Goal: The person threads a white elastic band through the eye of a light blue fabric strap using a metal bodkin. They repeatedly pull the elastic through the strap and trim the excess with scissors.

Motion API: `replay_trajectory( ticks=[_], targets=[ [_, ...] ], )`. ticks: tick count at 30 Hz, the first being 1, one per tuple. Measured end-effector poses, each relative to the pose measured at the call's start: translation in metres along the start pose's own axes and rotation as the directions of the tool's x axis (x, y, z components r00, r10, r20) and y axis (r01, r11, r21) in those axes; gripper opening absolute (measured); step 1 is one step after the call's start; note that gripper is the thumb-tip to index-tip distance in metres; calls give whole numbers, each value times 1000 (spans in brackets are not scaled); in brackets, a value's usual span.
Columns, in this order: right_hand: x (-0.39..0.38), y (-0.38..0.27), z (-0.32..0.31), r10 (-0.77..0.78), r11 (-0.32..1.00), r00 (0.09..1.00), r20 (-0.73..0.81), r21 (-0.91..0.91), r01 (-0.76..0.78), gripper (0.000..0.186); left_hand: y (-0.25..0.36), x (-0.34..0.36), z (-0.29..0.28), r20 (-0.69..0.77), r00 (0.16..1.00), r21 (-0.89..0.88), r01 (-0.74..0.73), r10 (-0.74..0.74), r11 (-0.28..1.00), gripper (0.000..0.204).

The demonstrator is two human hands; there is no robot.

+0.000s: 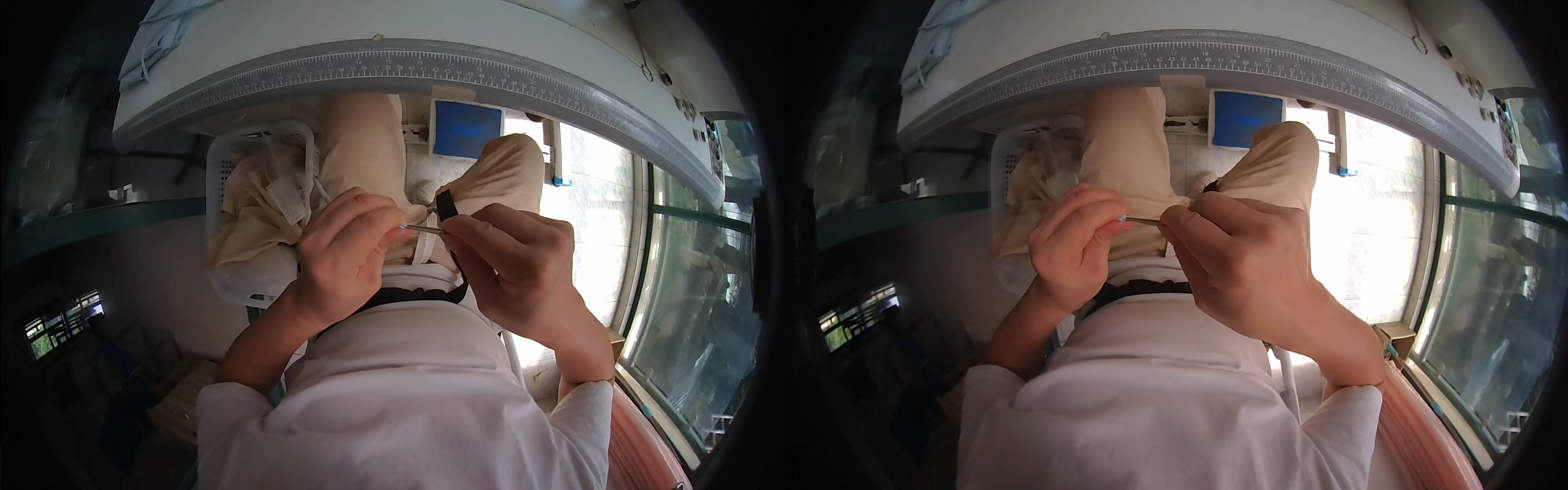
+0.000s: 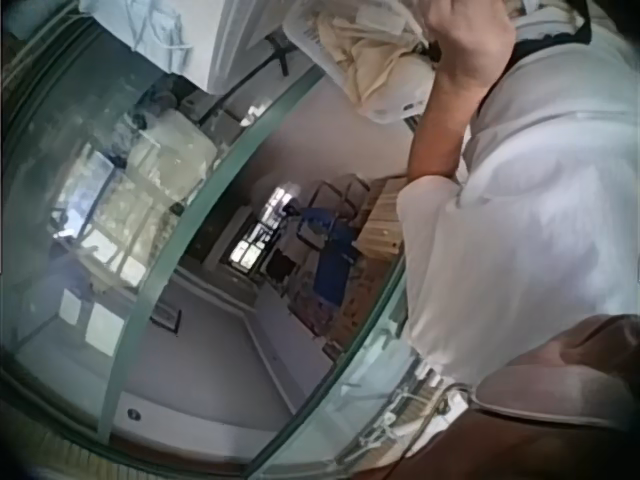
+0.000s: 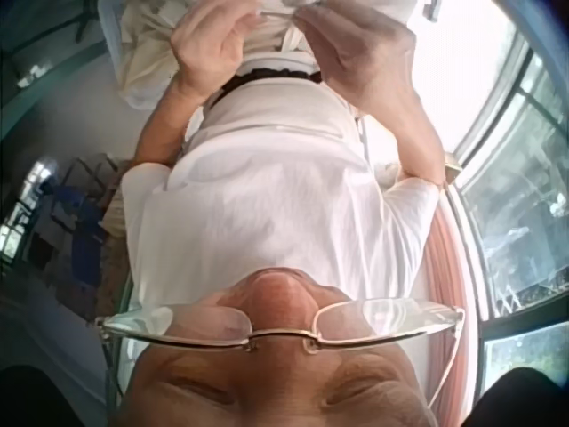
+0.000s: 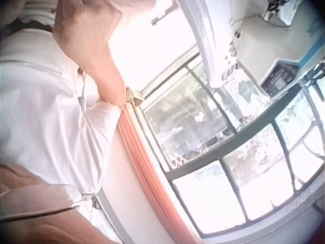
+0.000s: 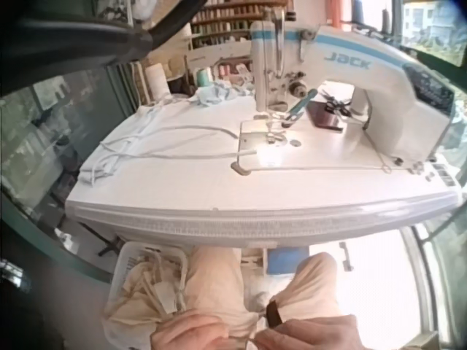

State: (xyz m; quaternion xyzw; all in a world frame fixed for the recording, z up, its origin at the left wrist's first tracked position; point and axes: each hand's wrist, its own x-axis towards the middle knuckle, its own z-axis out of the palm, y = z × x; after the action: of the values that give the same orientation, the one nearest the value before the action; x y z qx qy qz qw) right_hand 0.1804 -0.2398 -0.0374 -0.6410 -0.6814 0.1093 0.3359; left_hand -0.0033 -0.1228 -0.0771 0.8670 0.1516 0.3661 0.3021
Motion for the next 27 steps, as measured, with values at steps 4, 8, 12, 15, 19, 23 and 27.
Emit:
replay_trajectory(
  ticks=[4, 8, 12, 15, 19, 23, 27],
  targets=[
    [-5, 0, -12, -36, 999, 996, -79, -37, 33, 20, 4, 1, -3, -13, 996, -143, 81, -83, 986, 24],
    [-4, 1, -6, -148, 989, 977, -153, -42, 143, 24, 4, 2, -2, -13, 997, -169, 73, -76, 983, 23],
    [-3, 3, -6, -179, 983, 973, -147, -65, 171, 27, 6, 4, -2, -11, 998, -151, 66, -68, 986, 24],
    [-3, 2, -6, -171, 984, 977, -129, -60, 165, 27, 6, 3, -3, -3, 998, -145, 65, -66, 987, 24],
    [-3, 4, -6, -178, 983, 976, -123, -64, 171, 27, 6, 4, -3, 3, 998, -144, 57, -57, 988, 25],
    [-3, 3, -7, -178, 983, 978, -113, -74, 170, 27, 6, 5, -3, 7, 999, -143, 48, -47, 988, 25],
    [-1, 2, -8, -174, 984, 976, -132, -71, 166, 26, 6, 5, -3, 6, 999, -134, 45, -45, 990, 25]
  ],
)
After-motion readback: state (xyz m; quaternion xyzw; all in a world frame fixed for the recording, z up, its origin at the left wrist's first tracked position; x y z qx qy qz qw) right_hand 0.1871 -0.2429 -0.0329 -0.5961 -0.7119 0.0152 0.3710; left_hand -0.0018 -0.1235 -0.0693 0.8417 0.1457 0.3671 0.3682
